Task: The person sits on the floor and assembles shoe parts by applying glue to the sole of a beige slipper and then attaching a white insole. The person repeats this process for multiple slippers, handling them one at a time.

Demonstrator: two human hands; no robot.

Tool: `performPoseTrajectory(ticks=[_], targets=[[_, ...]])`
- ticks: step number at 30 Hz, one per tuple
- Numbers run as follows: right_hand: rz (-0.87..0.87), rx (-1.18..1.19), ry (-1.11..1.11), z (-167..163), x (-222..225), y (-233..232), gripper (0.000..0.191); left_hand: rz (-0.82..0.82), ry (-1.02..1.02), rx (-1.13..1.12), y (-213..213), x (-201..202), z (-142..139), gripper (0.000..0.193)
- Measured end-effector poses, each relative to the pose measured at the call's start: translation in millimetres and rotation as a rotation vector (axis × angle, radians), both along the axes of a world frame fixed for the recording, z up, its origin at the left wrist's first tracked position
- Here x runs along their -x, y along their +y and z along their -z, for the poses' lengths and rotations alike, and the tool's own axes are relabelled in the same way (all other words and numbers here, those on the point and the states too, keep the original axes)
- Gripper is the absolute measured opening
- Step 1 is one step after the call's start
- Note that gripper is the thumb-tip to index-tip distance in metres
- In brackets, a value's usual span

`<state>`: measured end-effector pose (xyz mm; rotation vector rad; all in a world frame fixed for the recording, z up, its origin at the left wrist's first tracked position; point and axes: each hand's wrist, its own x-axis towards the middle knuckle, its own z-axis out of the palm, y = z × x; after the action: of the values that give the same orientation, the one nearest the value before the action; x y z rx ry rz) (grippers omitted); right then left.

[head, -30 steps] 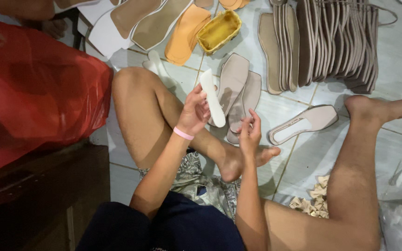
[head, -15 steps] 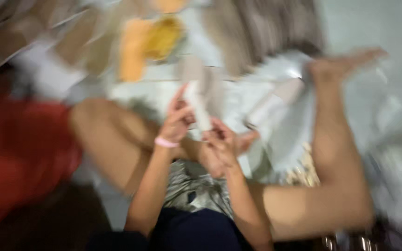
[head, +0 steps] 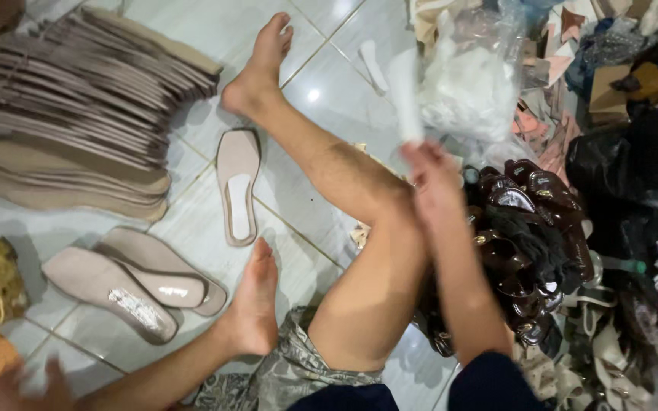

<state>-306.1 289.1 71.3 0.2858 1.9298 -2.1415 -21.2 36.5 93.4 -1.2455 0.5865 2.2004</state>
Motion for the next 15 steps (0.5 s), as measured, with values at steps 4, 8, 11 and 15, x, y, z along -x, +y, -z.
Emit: performPoseTrajectory(ticks=[4, 8, 11, 15], targets=[[-0.007, 0.006, -0.1, -19, 72, 19, 0.026, -0.066, 0.194, 0.112, 11, -8, 34, 0.093], [-0.012, 0.066, -0.121, -41, 62, -125, 0.046, 0.023, 0.022, 0.078, 3, -14, 26, 0.094], [-0.156, 0.118, -0.01, -12, 38, -290, 0.069, -0.175, 0.196, -0.059, -11, -13, 30, 0.089], [-0.42, -0.477, 0.474, 3, -1, -382, 0.101, -1.082, 1.256, -0.381, -86, -87, 39, 0.071]])
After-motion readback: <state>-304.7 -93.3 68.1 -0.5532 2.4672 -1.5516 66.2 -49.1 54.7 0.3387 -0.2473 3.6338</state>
